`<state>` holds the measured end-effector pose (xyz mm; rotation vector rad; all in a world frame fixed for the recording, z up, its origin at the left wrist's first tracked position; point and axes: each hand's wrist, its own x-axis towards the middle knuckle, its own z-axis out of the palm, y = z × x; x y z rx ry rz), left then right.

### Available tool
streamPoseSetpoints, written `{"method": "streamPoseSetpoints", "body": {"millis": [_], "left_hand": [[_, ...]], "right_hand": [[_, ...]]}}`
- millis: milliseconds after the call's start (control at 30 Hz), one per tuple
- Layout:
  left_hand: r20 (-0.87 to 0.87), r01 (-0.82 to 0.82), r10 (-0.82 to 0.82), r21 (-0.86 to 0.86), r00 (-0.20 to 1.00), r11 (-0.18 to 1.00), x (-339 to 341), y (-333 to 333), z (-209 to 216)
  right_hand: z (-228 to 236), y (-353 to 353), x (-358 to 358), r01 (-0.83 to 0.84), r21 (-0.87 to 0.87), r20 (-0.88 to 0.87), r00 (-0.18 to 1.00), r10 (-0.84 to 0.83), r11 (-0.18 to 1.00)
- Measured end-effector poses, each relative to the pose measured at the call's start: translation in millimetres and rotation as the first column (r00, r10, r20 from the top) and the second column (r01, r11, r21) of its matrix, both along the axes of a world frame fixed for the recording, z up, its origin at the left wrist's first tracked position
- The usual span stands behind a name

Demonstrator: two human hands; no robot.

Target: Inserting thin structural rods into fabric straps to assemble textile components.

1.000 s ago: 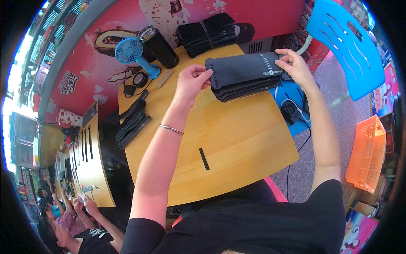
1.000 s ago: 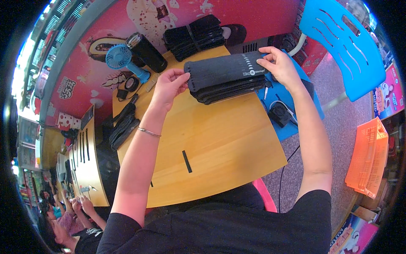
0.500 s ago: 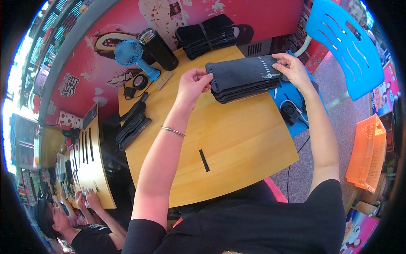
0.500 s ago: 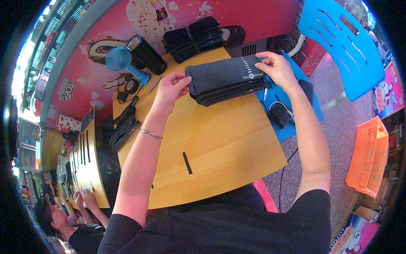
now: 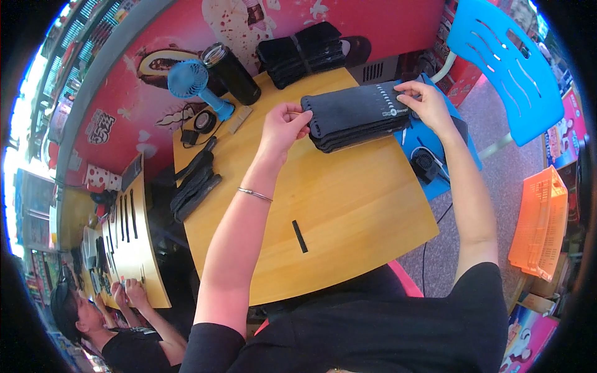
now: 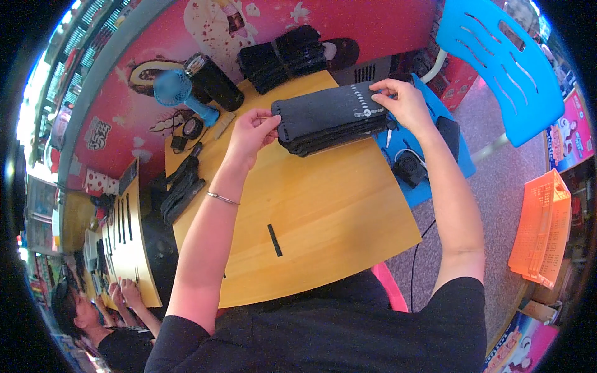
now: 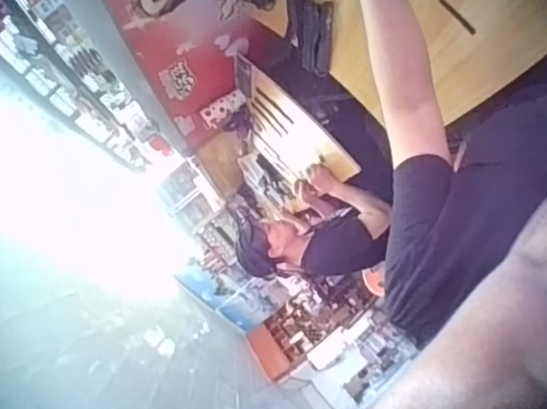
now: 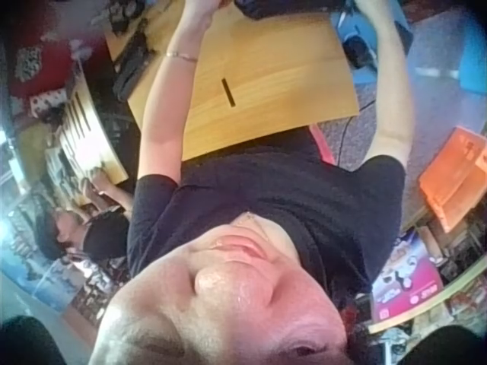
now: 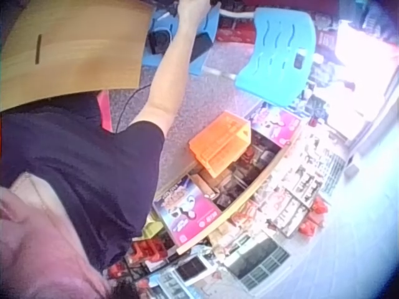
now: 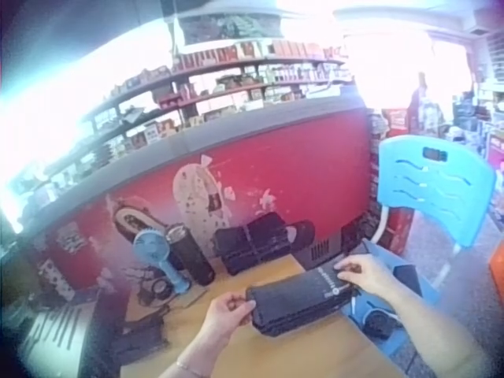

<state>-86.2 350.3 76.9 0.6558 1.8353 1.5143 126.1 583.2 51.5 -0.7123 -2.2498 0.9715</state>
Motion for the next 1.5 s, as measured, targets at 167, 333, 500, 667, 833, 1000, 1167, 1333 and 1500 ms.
{"method": "streamPoseSetpoints", "body": {"millis": [167, 333, 500, 667, 833, 1000, 1167, 1333, 1500], "left_hand": [[-0.015, -0.01, 0.01, -0.027, 1.0, 1.0, 0, 0, 0], [-0.035, -0.014, 0.014, -0.012, 0.999, 1.0, 6, 1, 1], [-0.107, -0.129, 0.133, 0.047, 0.985, 0.991, 3, -15, 18], [-0.296, -0.059, 0.214, 0.456, 0.931, 0.888, 17, -51, 68], [-0.645, 0.23, 0.4, 0.67, 0.651, 0.706, 54, -106, 152], [-0.744, 0.218, 0.517, 0.638, 0.424, 0.739, 72, -154, 180], [-0.679, 0.278, 0.503, 0.704, 0.535, 0.654, 85, -198, 182], [-0.626, 0.358, 0.46, 0.759, 0.629, 0.544, 98, -258, 184], [-0.607, 0.432, 0.426, 0.787, 0.671, 0.441, 134, -278, 197]], "right_hand": [[-4, -3, -1, 0.031, -0.002, 0.047, 0.998, -0.031, 1.0], [-22, 8, 9, 0.05, -0.089, -0.062, 0.996, -0.056, 0.995], [-20, -9, 10, 0.07, -0.625, -0.155, 0.965, -0.212, 0.778], [-26, -18, -3, -0.05, -0.907, -0.13, 0.977, -0.166, 0.419], [-36, -12, -3, -0.168, -0.905, -0.223, 0.97, -0.099, 0.391], [-30, -17, -9, -0.133, -0.896, -0.198, 0.974, -0.114, 0.424], [-22, -30, 0, 0.013, -0.822, -0.16, 0.954, -0.252, 0.569], [27, -85, 37, 0.162, -0.385, -0.3, 0.909, -0.29, 0.908], [68, -145, 55, 0.143, -0.04, -0.301, 0.942, -0.149, 0.989]]}}
